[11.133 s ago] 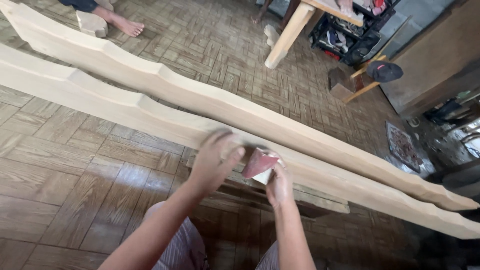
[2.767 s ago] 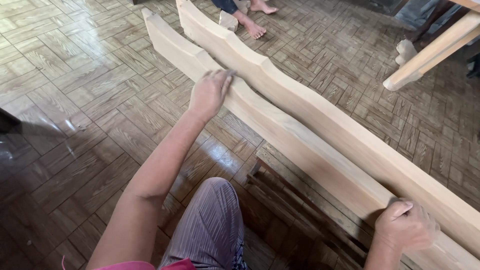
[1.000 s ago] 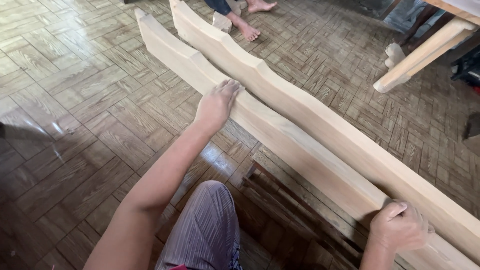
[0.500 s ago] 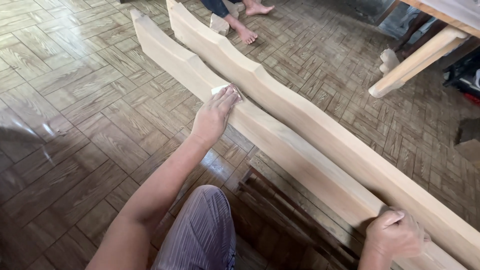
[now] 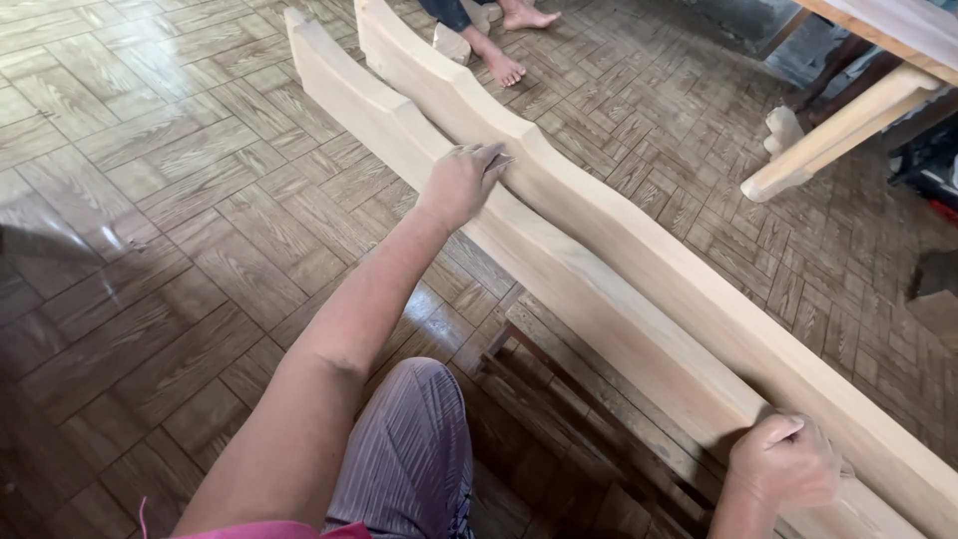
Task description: Sanding the edges and surfaces of curved wooden furniture components using sandpaper.
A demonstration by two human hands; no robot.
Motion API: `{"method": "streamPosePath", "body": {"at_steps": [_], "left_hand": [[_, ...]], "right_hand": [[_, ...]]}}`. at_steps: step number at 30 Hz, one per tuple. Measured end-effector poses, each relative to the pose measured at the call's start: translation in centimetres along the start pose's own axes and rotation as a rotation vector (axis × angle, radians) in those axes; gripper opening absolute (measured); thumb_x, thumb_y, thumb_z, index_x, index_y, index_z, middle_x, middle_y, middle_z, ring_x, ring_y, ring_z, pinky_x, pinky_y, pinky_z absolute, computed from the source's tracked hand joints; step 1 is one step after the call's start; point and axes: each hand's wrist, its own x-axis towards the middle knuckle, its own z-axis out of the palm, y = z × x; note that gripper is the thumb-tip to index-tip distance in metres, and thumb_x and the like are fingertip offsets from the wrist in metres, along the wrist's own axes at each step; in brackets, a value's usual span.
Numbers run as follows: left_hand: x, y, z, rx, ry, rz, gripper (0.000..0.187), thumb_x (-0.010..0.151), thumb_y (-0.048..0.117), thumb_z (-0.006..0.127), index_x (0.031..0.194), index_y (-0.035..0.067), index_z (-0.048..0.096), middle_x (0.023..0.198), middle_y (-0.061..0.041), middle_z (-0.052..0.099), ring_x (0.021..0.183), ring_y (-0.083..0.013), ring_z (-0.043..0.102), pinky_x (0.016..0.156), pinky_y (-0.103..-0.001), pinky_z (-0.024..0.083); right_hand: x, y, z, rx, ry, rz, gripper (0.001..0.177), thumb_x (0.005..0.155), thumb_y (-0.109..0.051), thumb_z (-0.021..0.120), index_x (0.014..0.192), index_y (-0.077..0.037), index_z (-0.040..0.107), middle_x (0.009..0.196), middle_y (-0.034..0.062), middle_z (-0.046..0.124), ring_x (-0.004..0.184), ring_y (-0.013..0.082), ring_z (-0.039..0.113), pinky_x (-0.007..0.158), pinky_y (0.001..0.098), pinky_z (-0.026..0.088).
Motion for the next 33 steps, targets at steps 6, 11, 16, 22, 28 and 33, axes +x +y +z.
{"method": "streamPosePath", "body": {"at_steps": [6, 11, 16, 22, 28, 33], "left_hand": [[-3.9, 1.6, -3.2, -0.121, 0.125, 0.048, 0.039, 0.111, 0.030, 0.043, 0.136, 0.007, 0.064, 0.131, -0.019, 0.070, 0.119, -0.0351, 0.067, 0.103, -0.044, 0.051], [-7.0, -0.2, -2.6, 0.198, 0.024, 0.345, 0.037, 0.108, 0.014, 0.049, 0.142, 0.005, 0.060, 0.144, -0.020, 0.061, 0.136, -0.0408, 0.055, 0.117, -0.050, 0.041], [-5.6, -0.6, -1.4, 0.346, 0.011, 0.450, 0.040, 0.104, 0.005, 0.052, 0.142, 0.004, 0.061, 0.141, -0.019, 0.065, 0.137, -0.0368, 0.056, 0.118, -0.046, 0.040], [-3.0, -0.1, -0.5, 0.396, 0.093, 0.496, 0.031, 0.096, 0.003, 0.058, 0.125, -0.003, 0.068, 0.126, -0.023, 0.071, 0.119, -0.0385, 0.066, 0.105, -0.048, 0.051], [1.7, 0.4, 0.1, 0.262, -0.113, -0.111, 0.040, 0.096, 0.006, 0.047, 0.131, 0.015, 0.064, 0.073, -0.020, 0.072, 0.064, -0.0455, 0.070, 0.055, -0.057, 0.053], [3.1, -0.3, -3.5, 0.080, 0.109, -0.134, 0.034, 0.106, 0.029, 0.047, 0.128, 0.015, 0.069, 0.100, -0.019, 0.077, 0.081, -0.0466, 0.070, 0.070, -0.056, 0.053]], "right_hand": [[0.3, 0.1, -0.3, 0.016, 0.042, -0.050, 0.023, 0.095, -0.012, 0.057, 0.072, -0.010, 0.062, 0.070, 0.0110, 0.057, 0.063, 0.0361, 0.045, 0.072, 0.0440, 0.035], [-0.4, 0.5, 0.0, -0.033, 0.021, -0.024, 0.023, 0.099, -0.017, 0.058, 0.078, -0.015, 0.069, 0.074, 0.0086, 0.062, 0.067, 0.0342, 0.051, 0.069, 0.0431, 0.034], [0.1, 0.0, -0.5, 0.032, -0.037, -0.029, 0.027, 0.103, -0.013, 0.059, 0.076, -0.008, 0.059, 0.075, 0.0161, 0.057, 0.071, 0.0402, 0.051, 0.072, 0.0472, 0.035], [0.1, 0.7, 1.8, -0.050, 0.010, -0.049, 0.023, 0.100, -0.018, 0.059, 0.084, -0.015, 0.074, 0.077, 0.0100, 0.065, 0.073, 0.0353, 0.058, 0.065, 0.0457, 0.036], [-0.2, 0.8, 1.9, -0.089, 0.068, -0.052, 0.022, 0.094, -0.020, 0.058, 0.078, -0.017, 0.072, 0.070, 0.0075, 0.061, 0.063, 0.0325, 0.050, 0.067, 0.0407, 0.036], [-0.1, 0.2, 0.3, -0.004, 0.029, -0.048, 0.021, 0.094, -0.016, 0.058, 0.077, -0.008, 0.066, 0.072, 0.0134, 0.060, 0.067, 0.0354, 0.049, 0.072, 0.0430, 0.034]]}}
